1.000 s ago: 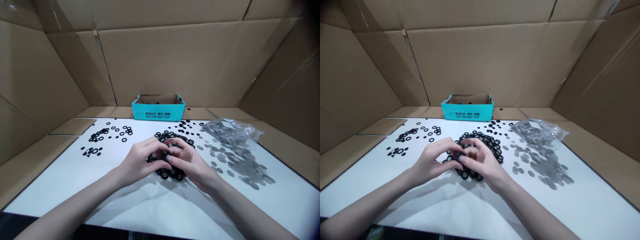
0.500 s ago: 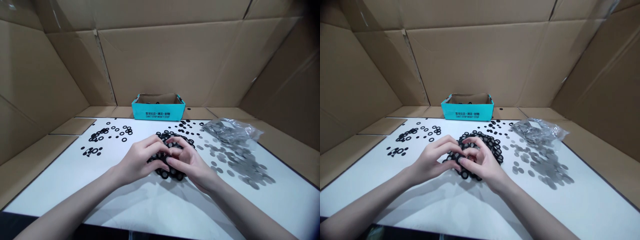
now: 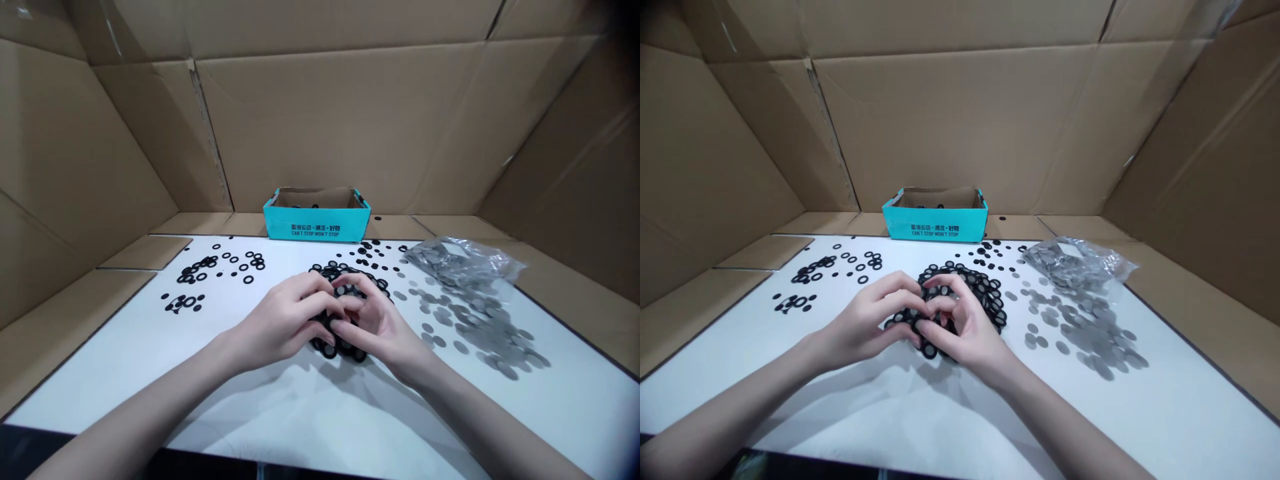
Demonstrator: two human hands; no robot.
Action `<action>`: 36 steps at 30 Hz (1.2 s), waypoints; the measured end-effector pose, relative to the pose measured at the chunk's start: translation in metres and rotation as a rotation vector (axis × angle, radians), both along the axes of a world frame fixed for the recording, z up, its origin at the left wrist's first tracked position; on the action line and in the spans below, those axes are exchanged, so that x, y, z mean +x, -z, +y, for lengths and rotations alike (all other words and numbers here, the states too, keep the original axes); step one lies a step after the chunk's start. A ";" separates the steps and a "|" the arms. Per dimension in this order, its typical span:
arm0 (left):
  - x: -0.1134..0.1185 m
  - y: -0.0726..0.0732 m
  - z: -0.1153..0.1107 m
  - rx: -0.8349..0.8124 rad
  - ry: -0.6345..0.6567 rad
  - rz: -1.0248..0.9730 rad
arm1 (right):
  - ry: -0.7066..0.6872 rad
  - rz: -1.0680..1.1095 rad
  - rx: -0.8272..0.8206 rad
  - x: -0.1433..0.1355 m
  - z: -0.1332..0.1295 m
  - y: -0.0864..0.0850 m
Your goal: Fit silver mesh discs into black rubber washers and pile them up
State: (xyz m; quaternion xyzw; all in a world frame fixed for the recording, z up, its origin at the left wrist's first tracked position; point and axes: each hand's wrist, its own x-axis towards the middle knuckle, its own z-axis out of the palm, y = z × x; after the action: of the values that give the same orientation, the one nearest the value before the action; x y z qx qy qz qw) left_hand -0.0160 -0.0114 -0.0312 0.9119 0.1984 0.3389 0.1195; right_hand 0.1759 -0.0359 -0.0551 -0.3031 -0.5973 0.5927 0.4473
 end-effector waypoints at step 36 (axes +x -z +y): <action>-0.133 0.041 0.119 -0.128 -0.998 0.467 | 0.623 -0.666 0.626 0.034 0.036 0.004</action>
State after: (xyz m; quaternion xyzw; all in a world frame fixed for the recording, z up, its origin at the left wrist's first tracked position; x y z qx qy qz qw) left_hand -0.1491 0.1077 -0.0718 0.7489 0.6480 0.1303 -0.0477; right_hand 0.2098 0.0000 -0.0595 -0.4891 -0.7363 0.0983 0.4571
